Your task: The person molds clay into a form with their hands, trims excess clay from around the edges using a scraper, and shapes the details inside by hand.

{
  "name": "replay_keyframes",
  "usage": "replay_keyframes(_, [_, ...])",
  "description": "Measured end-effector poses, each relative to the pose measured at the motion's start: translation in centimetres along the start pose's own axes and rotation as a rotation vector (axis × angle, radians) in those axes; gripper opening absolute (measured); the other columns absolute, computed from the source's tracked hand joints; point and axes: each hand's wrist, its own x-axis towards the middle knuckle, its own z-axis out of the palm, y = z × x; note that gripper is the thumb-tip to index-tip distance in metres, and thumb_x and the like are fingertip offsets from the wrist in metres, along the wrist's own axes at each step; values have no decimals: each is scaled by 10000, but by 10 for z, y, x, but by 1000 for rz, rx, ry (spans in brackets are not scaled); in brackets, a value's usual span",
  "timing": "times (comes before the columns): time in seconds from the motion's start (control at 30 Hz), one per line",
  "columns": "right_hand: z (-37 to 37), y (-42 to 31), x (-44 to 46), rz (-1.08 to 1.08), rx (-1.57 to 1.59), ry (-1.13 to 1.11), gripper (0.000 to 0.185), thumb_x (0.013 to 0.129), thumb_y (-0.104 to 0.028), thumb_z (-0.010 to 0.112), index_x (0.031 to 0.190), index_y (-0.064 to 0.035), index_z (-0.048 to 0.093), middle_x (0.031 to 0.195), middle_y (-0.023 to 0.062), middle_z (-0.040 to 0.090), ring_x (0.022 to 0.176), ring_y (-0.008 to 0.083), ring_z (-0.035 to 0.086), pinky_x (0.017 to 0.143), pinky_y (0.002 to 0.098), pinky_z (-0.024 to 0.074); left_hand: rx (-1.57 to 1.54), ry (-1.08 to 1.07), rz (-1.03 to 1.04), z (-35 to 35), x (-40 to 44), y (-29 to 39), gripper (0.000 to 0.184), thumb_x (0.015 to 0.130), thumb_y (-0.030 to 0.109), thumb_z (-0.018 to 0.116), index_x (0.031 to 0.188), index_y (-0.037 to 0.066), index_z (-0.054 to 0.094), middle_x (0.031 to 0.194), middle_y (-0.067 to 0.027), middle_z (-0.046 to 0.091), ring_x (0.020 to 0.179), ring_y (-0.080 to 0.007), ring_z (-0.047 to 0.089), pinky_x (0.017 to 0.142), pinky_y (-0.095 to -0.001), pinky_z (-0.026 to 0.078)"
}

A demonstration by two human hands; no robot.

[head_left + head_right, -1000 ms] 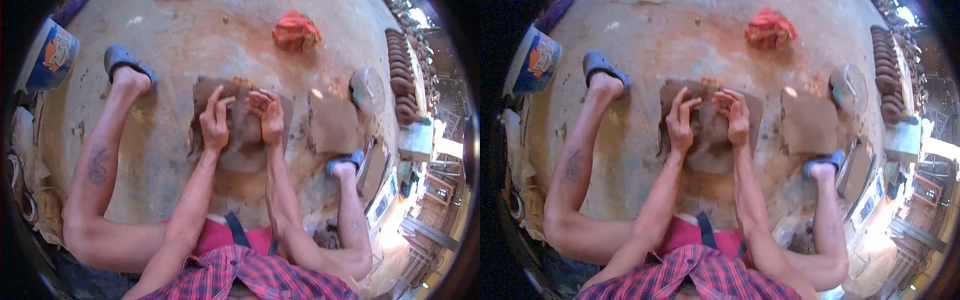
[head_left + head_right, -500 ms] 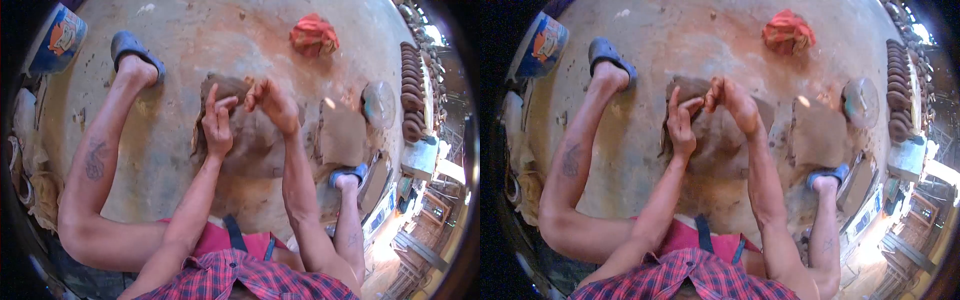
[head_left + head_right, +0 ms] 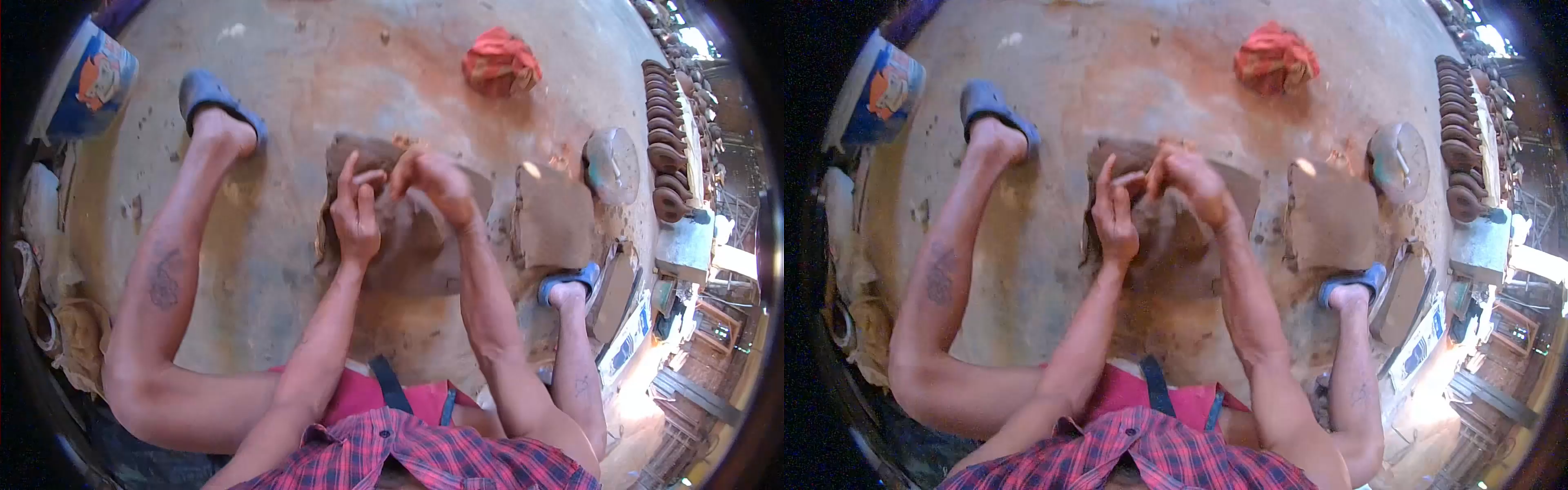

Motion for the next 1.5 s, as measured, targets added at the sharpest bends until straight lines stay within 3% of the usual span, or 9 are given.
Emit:
replay_keyframes(0.2, [36, -12, -46, -331, 81, 305, 368, 988, -230, 486, 1152, 50, 659, 1144, 178, 710, 1109, 241, 670, 1054, 376, 500, 21, -30, -5, 4, 4, 7, 436, 1090, 174, 526, 1496, 17, 516, 1072, -108, 768, 973, -187, 708, 885, -331, 550])
replay_keyframes(0.5, [77, 21, -73, -715, -45, 824, 374, 1045, -268, 511, 1179, 54, 645, 1122, 122, 721, 1047, 216, 674, 990, 364, 527, -23, 52, -45, 5, -8, 2, 345, 1097, 174, 514, 1373, -11, 606, 1089, -121, 759, 1003, -200, 700, 932, -338, 546])
replay_keyframes(0.57, [69, 39, -73, -566, -586, 1021, 411, 1084, -335, 478, 1182, 30, 639, 1082, 123, 695, 1002, 226, 665, 934, 373, 541, -7, 45, -33, 10, -7, 4, 340, 1099, 171, 513, 1372, -8, 609, 1093, -122, 755, 1029, -198, 696, 946, -344, 544])
replay_keyframes(0.63, [79, 27, -78, -536, -417, 1087, 433, 1088, -401, 503, 1180, -4, 650, 1050, 134, 661, 1012, 277, 645, 925, 419, 521, 13, 88, -61, 6, -16, 10, 339, 1099, 165, 514, 1369, -19, 605, 1106, -124, 751, 1033, -199, 696, 947, -346, 543])
replay_keyframes(0.7, [82, 25, -71, -834, -812, 1266, 418, 1071, -430, 546, 1169, -40, 664, 1078, 146, 649, 1072, 336, 620, 977, 468, 469, 29, 94, -2, 18, -5, 4, 340, 1108, 162, 489, 1376, -21, 591, 1116, -125, 744, 1052, -209, 697, 963, -355, 543])
replay_keyframes(0.8, [103, 43, -72, -487, -1294, 1268, 389, 1055, -431, 577, 1154, -65, 664, 1106, 141, 646, 1119, 366, 596, 1012, 505, 413, 128, 75, 18, 3, -21, 5, 341, 1114, 159, 468, 1383, -19, 580, 1123, -126, 739, 1067, -223, 700, 976, -363, 545])
replay_keyframes(1.23, [118, 67, -67, -334, -1605, 1191, 231, 920, -235, 656, 1146, -206, 694, 1244, 41, 616, 1200, 280, 565, 998, 512, 421, 282, 83, 178, 12, -23, 10, 358, 1124, 185, 440, 1399, -6, 566, 1124, -170, 725, 1046, -278, 694, 938, -383, 548])
replay_keyframes(1.37, [113, 49, -55, -436, -1679, 1216, 299, 940, -195, 617, 1236, -202, 656, 1273, 46, 605, 1203, 280, 560, 1001, 519, 422, 118, 147, 221, 15, -17, -20, 334, 1082, 157, 490, 1370, 24, 594, 1198, -225, 702, 1084, -421, 681, 940, -456, 541])
replay_keyframes(1.5, [109, 41, -63, -317, -1792, 1140, 344, 949, -237, 627, 1290, -195, 638, 1319, 48, 605, 1248, 285, 545, 1011, 520, 415, 132, 63, 78, 12, -14, 15, 390, 1133, 256, 462, 1414, 6, 567, 1151, -145, 731, 1031, -280, 688, 939, -376, 534])
